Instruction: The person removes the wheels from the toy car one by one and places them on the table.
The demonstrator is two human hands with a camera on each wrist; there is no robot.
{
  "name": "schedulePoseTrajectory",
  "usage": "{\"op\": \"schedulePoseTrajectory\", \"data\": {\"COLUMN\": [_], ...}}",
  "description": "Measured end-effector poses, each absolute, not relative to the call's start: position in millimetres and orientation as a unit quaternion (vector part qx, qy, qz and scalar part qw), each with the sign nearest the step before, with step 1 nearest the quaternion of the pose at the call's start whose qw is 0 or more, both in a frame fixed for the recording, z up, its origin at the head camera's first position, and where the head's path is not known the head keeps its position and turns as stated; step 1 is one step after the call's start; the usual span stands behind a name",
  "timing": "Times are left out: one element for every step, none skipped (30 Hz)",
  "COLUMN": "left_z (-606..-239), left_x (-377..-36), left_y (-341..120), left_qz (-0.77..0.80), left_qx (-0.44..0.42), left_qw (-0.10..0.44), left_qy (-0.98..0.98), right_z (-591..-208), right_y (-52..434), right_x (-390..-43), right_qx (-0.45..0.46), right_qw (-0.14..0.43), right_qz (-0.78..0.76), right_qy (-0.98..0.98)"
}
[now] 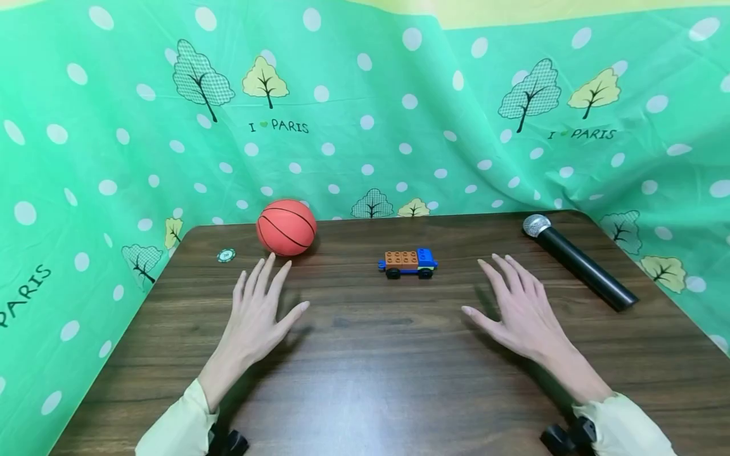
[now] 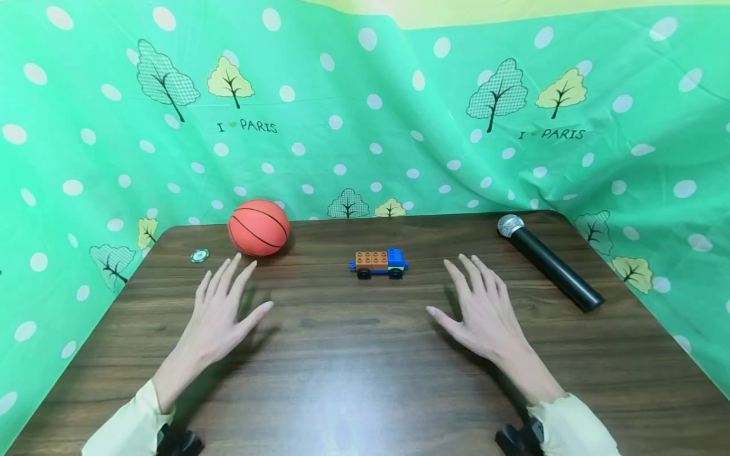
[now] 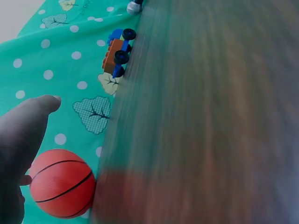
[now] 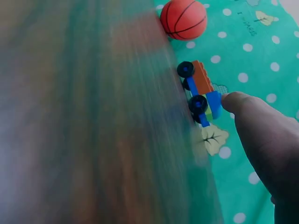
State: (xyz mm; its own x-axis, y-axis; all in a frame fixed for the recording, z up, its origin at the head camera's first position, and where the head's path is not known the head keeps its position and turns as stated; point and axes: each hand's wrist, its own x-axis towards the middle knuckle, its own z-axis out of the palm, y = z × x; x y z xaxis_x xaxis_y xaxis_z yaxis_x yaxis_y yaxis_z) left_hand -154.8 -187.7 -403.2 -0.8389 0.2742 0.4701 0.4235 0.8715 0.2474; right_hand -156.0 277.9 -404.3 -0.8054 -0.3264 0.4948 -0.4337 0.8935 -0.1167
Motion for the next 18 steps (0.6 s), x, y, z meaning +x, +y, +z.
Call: {"op": "schedulePoseTrajectory", "data": {"left_z": [-404.0, -404.7, -405.5, -406.3, -407.1, -408.2, -408.9, -409.6, -410.4, -410.7, -411.4, -411.9, -412.2, -412.8, -413.2, -413.6, -414.2, -414.5], "left_x": [-156.8, -158.8, -160.6, -162.4, -164.5, -166.6, -168.5, -170.5, -172.6, -174.5, -176.6, -178.6, -180.2, -181.9, -183.2, -184.4, -185.7, -186.8], "left_y": [-185.7, -183.6, -181.5, -179.3, -177.1, -174.8, -172.5, -170.1, -167.8, -165.5, -163.2, -160.9, -158.5, -156.3, -154.3, -152.2, -150.1, -148.3], "left_qz": [-0.18, -0.187, -0.192, -0.198, -0.203, -0.208, -0.213, -0.22, -0.228, -0.237, -0.247, -0.257, -0.268, -0.277, -0.284, -0.29, -0.294, -0.297], "left_qx": [-0.189, -0.194, -0.2, -0.205, -0.211, -0.216, -0.221, -0.225, -0.23, -0.234, -0.239, -0.243, -0.246, -0.25, -0.252, -0.255, -0.258, -0.259], "left_qw": [0.218, 0.22, 0.223, 0.225, 0.226, 0.228, 0.227, 0.224, 0.22, 0.211, 0.201, 0.189, 0.176, 0.163, 0.149, 0.138, 0.129, 0.123], "left_qy": [-0.94, -0.938, -0.934, -0.932, -0.929, -0.926, -0.924, -0.922, -0.921, -0.919, -0.917, -0.916, -0.915, -0.914, -0.913, -0.912, -0.911, -0.911], "right_z": [-404.8, -405.2, -405.9, -406.8, -407.9, -409.0, -410.0, -411.3, -412.6, -413.8, -414.9, -416.0, -417.1, -418.3, -419.4, -420.5, -421.5, -422.4], "right_y": [275.7, 273.6, 271.6, 269.9, 268.5, 267.0, 265.5, 264.2, 262.8, 261.4, 260.0, 258.5, 256.9, 255.4, 253.9, 252.5, 251.1, 249.9], "right_x": [-158.1, -160.3, -162.6, -165.1, -167.7, -170.3, -173.0, -175.8, -178.4, -180.9, -183.3, -185.5, -187.5, -189.2, -190.5, -191.8, -193.0, -194.0], "right_qx": [0.204, 0.207, 0.209, 0.212, 0.215, 0.218, 0.221, 0.223, 0.225, 0.227, 0.228, 0.23, 0.232, 0.233, 0.234, 0.235, 0.237, 0.237], "right_qw": [0.239, 0.238, 0.239, 0.239, 0.24, 0.24, 0.24, 0.238, 0.237, 0.235, 0.232, 0.229, 0.226, 0.223, 0.219, 0.216, 0.213, 0.21], "right_qz": [0.117, 0.122, 0.127, 0.132, 0.138, 0.144, 0.151, 0.157, 0.162, 0.169, 0.175, 0.18, 0.185, 0.189, 0.192, 0.197, 0.201, 0.205], "right_qy": [-0.942, -0.941, -0.94, -0.938, -0.937, -0.935, -0.933, -0.932, -0.931, -0.93, -0.929, -0.928, -0.928, -0.928, -0.927, -0.927, -0.926, -0.926]}}
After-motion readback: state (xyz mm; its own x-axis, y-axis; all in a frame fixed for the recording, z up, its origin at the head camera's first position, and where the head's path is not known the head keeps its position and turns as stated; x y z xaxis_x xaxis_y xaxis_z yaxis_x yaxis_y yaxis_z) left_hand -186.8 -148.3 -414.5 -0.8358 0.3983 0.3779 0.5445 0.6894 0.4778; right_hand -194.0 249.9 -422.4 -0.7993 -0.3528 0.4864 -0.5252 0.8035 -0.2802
